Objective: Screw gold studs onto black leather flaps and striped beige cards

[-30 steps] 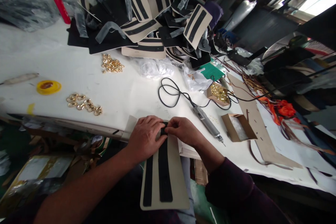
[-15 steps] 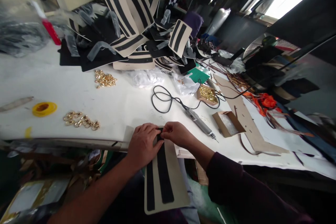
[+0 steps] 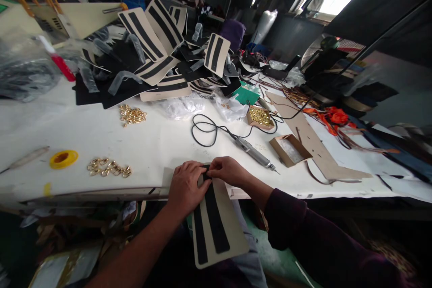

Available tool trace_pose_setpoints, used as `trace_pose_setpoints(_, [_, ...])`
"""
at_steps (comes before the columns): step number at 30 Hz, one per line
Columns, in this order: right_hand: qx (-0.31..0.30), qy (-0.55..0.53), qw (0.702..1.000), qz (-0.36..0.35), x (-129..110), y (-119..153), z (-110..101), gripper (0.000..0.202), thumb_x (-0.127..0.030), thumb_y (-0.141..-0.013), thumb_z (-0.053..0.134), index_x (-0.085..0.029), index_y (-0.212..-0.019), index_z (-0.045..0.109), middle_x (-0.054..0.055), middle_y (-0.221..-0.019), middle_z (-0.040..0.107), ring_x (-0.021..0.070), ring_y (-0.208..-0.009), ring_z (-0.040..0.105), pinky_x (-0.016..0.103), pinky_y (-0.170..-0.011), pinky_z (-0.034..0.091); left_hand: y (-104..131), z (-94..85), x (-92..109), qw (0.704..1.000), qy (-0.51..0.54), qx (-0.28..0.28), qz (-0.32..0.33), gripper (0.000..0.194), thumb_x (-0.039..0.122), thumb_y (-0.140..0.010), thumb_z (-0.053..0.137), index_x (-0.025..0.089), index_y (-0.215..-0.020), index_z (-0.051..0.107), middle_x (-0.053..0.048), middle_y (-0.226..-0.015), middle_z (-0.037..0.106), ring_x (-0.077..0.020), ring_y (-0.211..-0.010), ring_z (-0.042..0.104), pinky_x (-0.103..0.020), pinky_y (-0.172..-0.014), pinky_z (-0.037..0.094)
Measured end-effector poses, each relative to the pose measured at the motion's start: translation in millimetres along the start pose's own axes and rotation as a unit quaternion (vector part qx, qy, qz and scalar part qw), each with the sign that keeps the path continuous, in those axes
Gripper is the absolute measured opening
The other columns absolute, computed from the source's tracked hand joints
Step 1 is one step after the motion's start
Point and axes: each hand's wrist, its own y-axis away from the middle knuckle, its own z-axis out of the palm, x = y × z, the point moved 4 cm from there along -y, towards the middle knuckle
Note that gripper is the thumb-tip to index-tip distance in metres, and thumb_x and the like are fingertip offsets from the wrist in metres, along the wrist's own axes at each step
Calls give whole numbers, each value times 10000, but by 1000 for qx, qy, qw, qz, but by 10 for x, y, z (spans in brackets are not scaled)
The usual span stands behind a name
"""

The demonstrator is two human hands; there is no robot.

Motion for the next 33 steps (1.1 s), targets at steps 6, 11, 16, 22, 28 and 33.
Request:
trace_pose_setpoints(6, [8, 8, 1000, -3, -57, 23, -16, 131, -308, -721, 755, -184, -756, 731, -20, -689, 686, 137, -666, 593, 243, -598, 416, -9, 5, 2, 1000, -2, -2, -3, 239, 237, -801, 776, 259, -1030, 710, -43, -1162, 740, -287, -1149, 625, -472, -964, 465])
trace_pose_setpoints(11, [12, 24, 1000, -10, -101, 63, -35, 148, -332, -741, 741, -185, -762, 738, -15, -703, 694, 139, -673, 597, 244, -603, 418, -1, 2, 18, 1000, -6, -2, -3, 224, 246, -810, 767, 268, -1025, 709, -45, -1159, 740, -292, -1151, 626, -472, -964, 472])
trace_pose_setpoints(16, [9, 18, 1000, -11, -71, 71, -31, 159, -342, -752, 735, -183, -759, 727, -16, -702, 693, 138, -682, 598, 243, -619, 425, 11, 1, 30, 1000, -10, -3, 0, 235, 245, -810, 771, 261, -1034, 702, -43, -1176, 736, -289, -1167, 619, -470, -987, 465])
trace_pose_setpoints(22, [11, -2, 1000, 4, -109, 118, -67, 195, -362, -776, 713, -179, -712, 692, -25, -648, 647, 121, -630, 550, 239, -582, 393, 14, 37, 16, 1000, -18, -3, 5, 239, 255, -820, 770, 263, -1050, 704, -49, -1177, 735, -294, -1166, 616, -471, -979, 461])
trace_pose_setpoints(28, [16, -30, 999, 20, -134, 144, -74, 268, -424, -798, 714, -173, -712, 686, -11, -624, 641, 122, -600, 537, 241, -563, 394, 18, 50, 10, 1000, -15, -6, 5, 240, 252, -830, 765, 268, -1061, 701, -48, -1187, 733, -296, -1166, 618, -475, -980, 457])
trace_pose_setpoints(33, [122, 17, 992, -18, -44, 232, -275, 266, -439, -851, 677, -179, -852, 731, 26, -766, 709, 166, -703, 625, 267, -637, 458, 9, 11, 39, 1000, -12, 9, 4, 249, 218, -803, 781, 248, -1032, 687, -56, -1170, 735, -292, -1151, 627, -474, -972, 466])
